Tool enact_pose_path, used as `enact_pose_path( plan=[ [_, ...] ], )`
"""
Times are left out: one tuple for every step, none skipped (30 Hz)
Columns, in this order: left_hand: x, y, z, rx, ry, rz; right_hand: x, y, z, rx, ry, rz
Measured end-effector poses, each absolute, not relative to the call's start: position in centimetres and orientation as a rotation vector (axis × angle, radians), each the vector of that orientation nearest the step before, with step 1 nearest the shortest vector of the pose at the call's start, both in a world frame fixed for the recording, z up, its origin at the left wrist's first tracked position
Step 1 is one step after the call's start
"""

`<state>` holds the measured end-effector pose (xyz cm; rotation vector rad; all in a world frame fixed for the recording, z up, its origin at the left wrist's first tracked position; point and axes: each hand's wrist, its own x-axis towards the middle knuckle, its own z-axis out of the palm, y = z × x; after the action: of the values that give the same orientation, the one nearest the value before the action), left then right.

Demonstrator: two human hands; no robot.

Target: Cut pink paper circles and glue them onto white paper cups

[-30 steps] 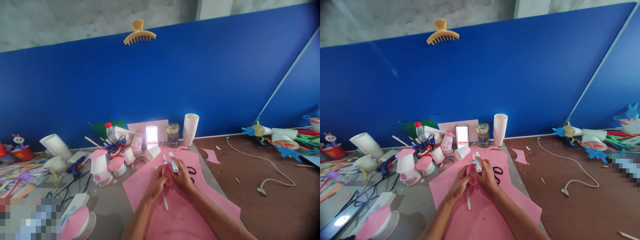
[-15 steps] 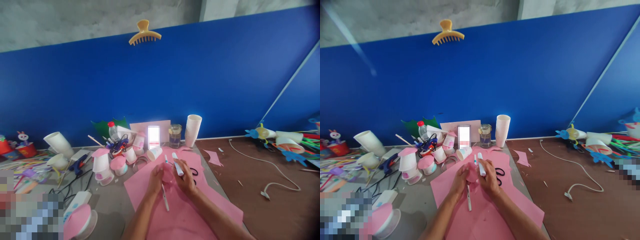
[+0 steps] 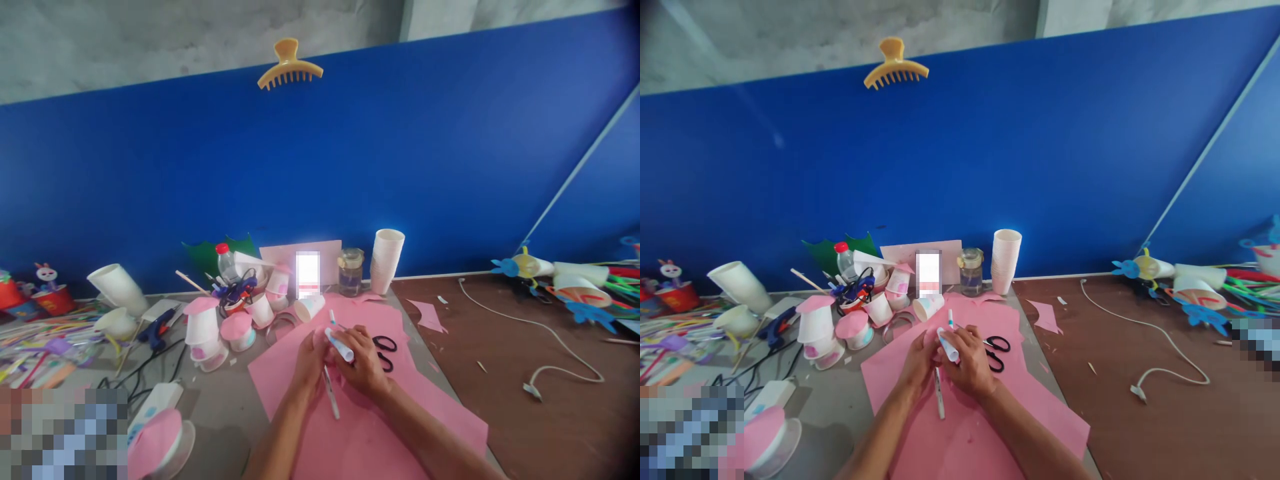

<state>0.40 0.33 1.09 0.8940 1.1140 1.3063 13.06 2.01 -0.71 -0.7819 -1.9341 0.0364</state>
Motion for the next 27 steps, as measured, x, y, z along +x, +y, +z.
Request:
enact_pose_path(
  plan=[
    [0.4,0.4,1.0,0.906,1.098,1.294,13.1,2.1,-0.7,-0.795,-1.941,0.030],
    [0.4,0.4,0.8,0.918,1.085,1.281,13.1,2.1,-0.8,-0.805,-1.944,0.023],
    [0.3,0.5,0.7,0.929,1.075,1.270,13.1,2.1,-0.8,-0.811,-1.944,0.016],
    [0.3,0.5,0.6,0.939,1.066,1.263,13.1,2.2,-0.7,-0.815,-1.945,0.010],
    [0.3,0.6,0.5,0.949,1.061,1.261,13.1,2.2,-0.7,-0.820,-1.944,0.003],
    [0.2,0.6,0.4,0.958,1.062,1.264,13.2,2.2,-0.7,-0.829,-1.941,-0.005],
    [0.2,0.5,0.4,0.969,1.069,1.271,13.2,2.2,-0.6,-0.842,-1.939,-0.013],
    [0.2,0.5,0.5,0.979,1.079,1.277,13.2,2.2,-0.6,-0.860,-1.937,-0.021],
    [0.3,0.4,0.6,0.981,1.090,1.274,13.2,2.3,-0.6,-0.882,-1.933,-0.029],
    [0.4,0.4,0.8,0.972,1.102,1.265,13.3,2.3,-0.7,-0.904,-1.926,-0.037],
    [0.4,0.3,1.1,0.953,1.110,1.250,13.3,2.4,-0.8,-0.924,-1.915,-0.046],
    [0.5,0.2,1.3,0.928,1.117,1.233,13.4,2.6,-0.8,-0.941,-1.902,-0.056],
    [0.6,0.1,1.6,0.902,1.126,1.221,13.5,2.7,-0.9,-0.953,-1.880,-0.068],
    [0.7,0.1,1.8,0.880,1.136,1.216,13.6,2.8,-1.0,-0.956,-1.852,-0.077],
    [0.7,0.0,2.0,0.867,1.144,1.215,13.8,2.8,-1.0,-0.951,-1.820,-0.082],
    [0.8,0.0,2.1,0.859,1.150,1.216,13.8,2.8,-0.9,-0.937,-1.789,-0.082],
    [0.7,0.0,2.2,0.851,1.155,1.218,13.9,2.8,-0.8,-0.914,-1.770,-0.072],
    [0.7,0.1,2.2,0.843,1.161,1.226,13.9,2.6,-0.7,-0.887,-1.770,-0.051],
    [0.7,0.1,2.3,0.841,1.166,1.234,13.8,2.4,-0.6,-0.856,-1.785,-0.021],
    [0.6,0.1,2.3,0.844,1.168,1.243,13.7,2.1,-0.4,-0.824,-1.813,0.015],
    [0.6,0.1,2.3,0.855,1.165,1.251,13.6,1.9,-0.2,-0.795,-1.848,0.054],
    [0.5,0.1,2.3,0.875,1.162,1.258,13.4,1.6,-0.1,-0.770,-1.884,0.095],
    [0.5,0.1,2.3,0.902,1.155,1.262,13.3,1.5,0.1,-0.753,-1.910,0.131],
    [0.5,0.0,2.4,0.932,1.148,1.258,13.2,1.3,0.2,-0.745,-1.924,0.161],
    [0.5,0.0,2.3,0.964,1.143,1.246,13.1,1.3,0.3,-0.748,-1.927,0.184],
    [0.4,0.0,2.3,0.997,1.141,1.229,13.1,1.3,0.3,-0.762,-1.918,0.202],
    [0.4,0.0,2.2,1.033,1.139,1.206,13.1,1.4,0.3,-0.781,-1.895,0.215]
  ],
)
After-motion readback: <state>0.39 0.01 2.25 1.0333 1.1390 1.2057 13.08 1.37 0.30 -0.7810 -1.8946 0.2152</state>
